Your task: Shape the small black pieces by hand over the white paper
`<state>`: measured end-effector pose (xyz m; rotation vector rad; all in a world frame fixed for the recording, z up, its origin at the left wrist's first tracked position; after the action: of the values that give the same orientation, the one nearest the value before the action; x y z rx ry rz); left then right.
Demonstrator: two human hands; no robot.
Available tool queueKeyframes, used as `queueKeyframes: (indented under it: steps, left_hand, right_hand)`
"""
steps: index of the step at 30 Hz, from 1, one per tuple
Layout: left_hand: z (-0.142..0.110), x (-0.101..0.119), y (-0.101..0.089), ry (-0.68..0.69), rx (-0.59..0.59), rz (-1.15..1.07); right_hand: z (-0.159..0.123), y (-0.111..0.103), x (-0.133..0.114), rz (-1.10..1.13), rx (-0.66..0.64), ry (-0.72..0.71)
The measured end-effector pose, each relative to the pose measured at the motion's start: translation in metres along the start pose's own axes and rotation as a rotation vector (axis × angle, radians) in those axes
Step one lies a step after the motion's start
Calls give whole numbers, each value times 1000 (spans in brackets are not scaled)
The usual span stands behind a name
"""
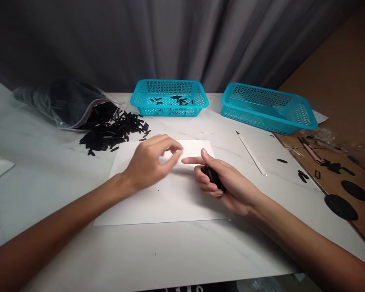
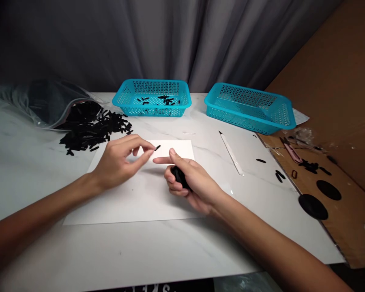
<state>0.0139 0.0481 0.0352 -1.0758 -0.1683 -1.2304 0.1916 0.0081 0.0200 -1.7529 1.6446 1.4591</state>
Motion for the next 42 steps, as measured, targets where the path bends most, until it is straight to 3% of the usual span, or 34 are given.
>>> queueKeyframes:
  steps: [2, 4, 7, 12, 17, 26, 35, 42]
  left_hand:
    - [0, 25, 5, 69, -129, -112]
    - [-1, 37, 7, 50, -206, -144]
    - [-2, 40, 5, 42, -232, -135]
    - [-2, 37, 3, 54, -324, -151]
    - [-3, 39, 8, -89, -278, -121]
    - [3, 35, -6, -133, -31, -126]
    - [5, 31, -10, -260, 5, -177]
    - [8, 31, -11, -281, -20, -203]
  right_hand:
    - [0, 3, 2, -63, -98, -7]
    - [0, 6, 4, -134, -188, -4]
    - [0, 6, 6, -220, -244, -1]
    - [1, 6, 6, -252, -209, -10]
    - [1, 7, 7, -276, -157, -18]
    - [2, -5, -5, -228, 36, -135]
    - [3, -10, -8, -237, 59, -179]
    - [2, -9, -10, -213, 51, -205]
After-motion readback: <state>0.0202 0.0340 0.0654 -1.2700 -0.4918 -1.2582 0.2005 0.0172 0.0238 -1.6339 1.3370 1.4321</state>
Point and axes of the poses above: each hand's wrist, its own z-axis towards the middle knuckle, its own y-axis out of the palm, x = y × z, the point moved 3 cm from there along z, towards the middle knuckle, and after that the axes turned 9 degrees about -z, right-handed, at the moved point
